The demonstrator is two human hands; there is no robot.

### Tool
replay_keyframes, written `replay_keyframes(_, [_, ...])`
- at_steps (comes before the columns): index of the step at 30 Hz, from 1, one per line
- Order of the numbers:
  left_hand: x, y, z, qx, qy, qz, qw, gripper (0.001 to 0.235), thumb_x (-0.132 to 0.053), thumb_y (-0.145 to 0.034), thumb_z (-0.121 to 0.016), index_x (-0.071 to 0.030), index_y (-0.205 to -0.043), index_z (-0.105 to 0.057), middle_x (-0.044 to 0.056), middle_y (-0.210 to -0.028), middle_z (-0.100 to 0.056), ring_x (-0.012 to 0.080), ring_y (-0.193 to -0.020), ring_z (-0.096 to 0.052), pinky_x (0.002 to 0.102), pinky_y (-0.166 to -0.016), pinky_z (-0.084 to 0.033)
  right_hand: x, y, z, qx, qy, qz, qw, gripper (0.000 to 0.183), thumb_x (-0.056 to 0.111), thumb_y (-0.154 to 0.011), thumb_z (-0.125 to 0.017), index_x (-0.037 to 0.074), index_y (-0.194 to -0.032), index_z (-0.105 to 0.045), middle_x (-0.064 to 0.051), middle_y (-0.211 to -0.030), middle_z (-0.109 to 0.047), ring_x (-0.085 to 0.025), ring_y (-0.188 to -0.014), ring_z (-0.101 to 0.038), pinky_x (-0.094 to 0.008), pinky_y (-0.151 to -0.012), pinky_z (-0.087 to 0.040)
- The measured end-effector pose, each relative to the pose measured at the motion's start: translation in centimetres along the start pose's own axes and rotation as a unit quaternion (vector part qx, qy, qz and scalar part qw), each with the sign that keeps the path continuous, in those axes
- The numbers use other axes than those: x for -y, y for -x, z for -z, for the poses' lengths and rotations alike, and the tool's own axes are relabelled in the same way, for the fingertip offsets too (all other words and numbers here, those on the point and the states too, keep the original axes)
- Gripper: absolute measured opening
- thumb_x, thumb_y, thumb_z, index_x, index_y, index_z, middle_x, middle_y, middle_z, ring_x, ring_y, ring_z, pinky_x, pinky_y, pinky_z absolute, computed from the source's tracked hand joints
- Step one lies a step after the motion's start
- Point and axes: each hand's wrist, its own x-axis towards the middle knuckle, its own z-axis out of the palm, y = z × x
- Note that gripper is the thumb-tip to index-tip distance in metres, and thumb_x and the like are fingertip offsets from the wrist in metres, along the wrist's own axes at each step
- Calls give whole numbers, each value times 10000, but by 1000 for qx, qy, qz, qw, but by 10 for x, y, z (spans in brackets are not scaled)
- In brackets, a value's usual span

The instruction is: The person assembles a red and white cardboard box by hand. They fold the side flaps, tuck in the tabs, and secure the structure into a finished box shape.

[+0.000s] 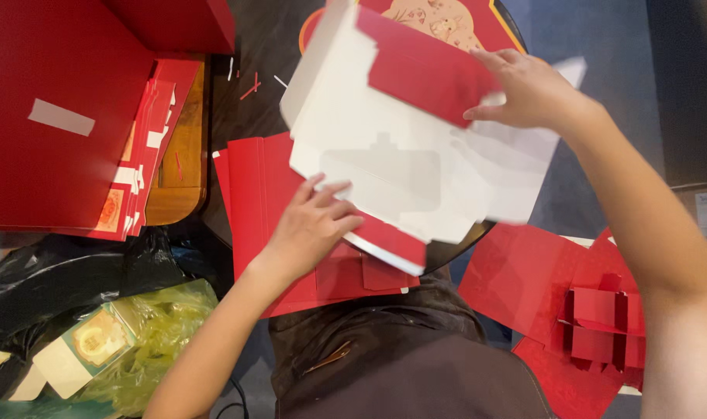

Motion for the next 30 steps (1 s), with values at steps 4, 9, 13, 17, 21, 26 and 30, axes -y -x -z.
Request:
replay_keyframes(4, [17, -9, 19, -56, -163, 13, 985, 73, -147, -833, -687, -139, -902, -710, 62, -1227, -673, 244, -1346, -553, 475, -1152, -396, -35, -24, -23, 40, 26, -98, 994, 980, 511, -951, -764, -27, -1632, -309, -300, -1091, -688, -439, -1121, -632, -493, -961, -501])
replay_keyframes(9, [84, -53, 19, -194, -166, 31, 966, 32, -136, -872, -713, -113, -880, -691, 80, -1303, -642, 276, -1258, -563, 478, -1050, -462, -54, 13, -56, -15, -281, -221, 934, 638, 374, -955, -686, 30, -1461, -506, -112, -979, -698, -226, -831, -663, -356, -715, -537])
replay_keyframes(13, [141, -116, 27, -276, -134, 4, 952, 172, -3, -974, -658, -60, -1129, -704, 144, -1347, -606, 349, -1283, -571, 427, -978, -543, -53, 56, -76, 17, -516, -258, 817, 318, 276, -1090, -610, -2, -1237, -665, -72, -904, -679, -142, -700, -605, -275, -577, -479])
replay_keyframes(17, [152, -144, 70, -209, -74, 118, 968, 301, 86, -898, -637, -56, -1149, -724, 159, -1044, -695, 392, -973, -651, 492, -806, -525, -29, 102, -85, -125, -646, -301, 690, 228, 196, -1060, -597, 87, -1232, -701, -5, -1051, -740, -58, -806, -651, -219, -637, -512])
replay_keyframes(21, [97, -119, 88, -232, 45, 47, 971, 314, 33, -1019, -663, -31, -1326, -663, 170, -1115, -679, 381, -1100, -647, 488, -950, -526, 36, 143, -102, -212, -744, -332, 541, 306, 161, -1000, -622, 94, -1298, -600, -32, -1182, -723, -152, -976, -708, -305, -838, -584])
replay_keyframes(26, [37, -102, 40, -65, 121, 16, 990, 430, -258, -971, -765, -112, -1358, -647, 123, -1234, -687, 343, -1200, -653, 446, -1010, -515, 125, 143, -141, -64, -795, -335, 502, 462, 234, -988, -572, -5, -1383, -537, -94, -1279, -718, -217, -1091, -734, -321, -920, -600])
replay_keyframes(30, [42, -100, -12, 15, 86, 54, 995, 750, -409, -810, -815, 26, -1381, -593, 237, -1340, -588, 414, -1228, -553, 468, -993, -474, 155, 139, -131, 97, -837, -267, 467, 484, 301, -1029, -540, -19, -1390, -578, -167, -1309, -696, -260, -1029, -719, -373, -876, -594])
